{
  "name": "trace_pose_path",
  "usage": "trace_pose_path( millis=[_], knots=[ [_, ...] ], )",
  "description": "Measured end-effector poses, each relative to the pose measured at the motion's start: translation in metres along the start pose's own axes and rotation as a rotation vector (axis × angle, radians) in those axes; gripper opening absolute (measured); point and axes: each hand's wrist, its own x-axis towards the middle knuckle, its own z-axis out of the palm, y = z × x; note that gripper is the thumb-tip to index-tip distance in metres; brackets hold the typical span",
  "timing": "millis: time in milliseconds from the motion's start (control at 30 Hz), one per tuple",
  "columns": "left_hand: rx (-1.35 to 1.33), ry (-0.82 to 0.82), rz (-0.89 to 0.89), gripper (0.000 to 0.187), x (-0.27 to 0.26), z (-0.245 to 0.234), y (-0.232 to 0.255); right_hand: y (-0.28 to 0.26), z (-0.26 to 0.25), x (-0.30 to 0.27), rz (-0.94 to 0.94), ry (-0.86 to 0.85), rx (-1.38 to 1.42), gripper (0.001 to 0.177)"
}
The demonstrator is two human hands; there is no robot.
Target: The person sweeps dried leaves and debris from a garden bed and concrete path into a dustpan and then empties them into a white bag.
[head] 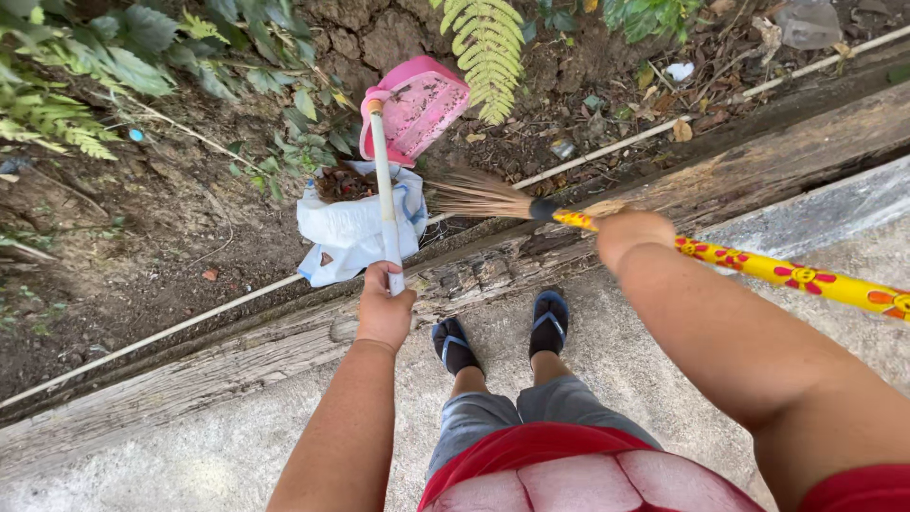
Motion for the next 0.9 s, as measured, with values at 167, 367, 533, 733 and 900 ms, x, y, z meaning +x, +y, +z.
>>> trace_pose_path(
  millis=[167, 367, 533, 733, 900],
  knots=[
    [0.008, -0.021, 0.025, 0.042, 0.003, -0.015, -0.015, 0.105, -0.015, 0.013, 0.216, 0.047, -0.058, 0.035],
    [-0.016, -0.023, 0.006, 0.043, 0.005, -0.021, -0.019, 0.181, -0.04, -0.018, 0.492, 0.176, -0.127, 0.038],
    [-0.162, -0.047, -0.137, 0.045, 0.008, -0.027, -0.007, 0.167, -0.066, -0.069, 0.442, 0.076, -0.097, 0.036],
    [-0.024, -0.043, -0.135, 0.044, 0.014, -0.026, 0.001, 0.041, -0.035, -0.087, 0.131, -0.086, -0.073, 0.046],
    [0.055, -0.049, -0.137, 0.043, 0.017, -0.025, 0.009, 0.053, -0.013, -0.034, 0.177, 0.087, -0.127, 0.036]
  ],
)
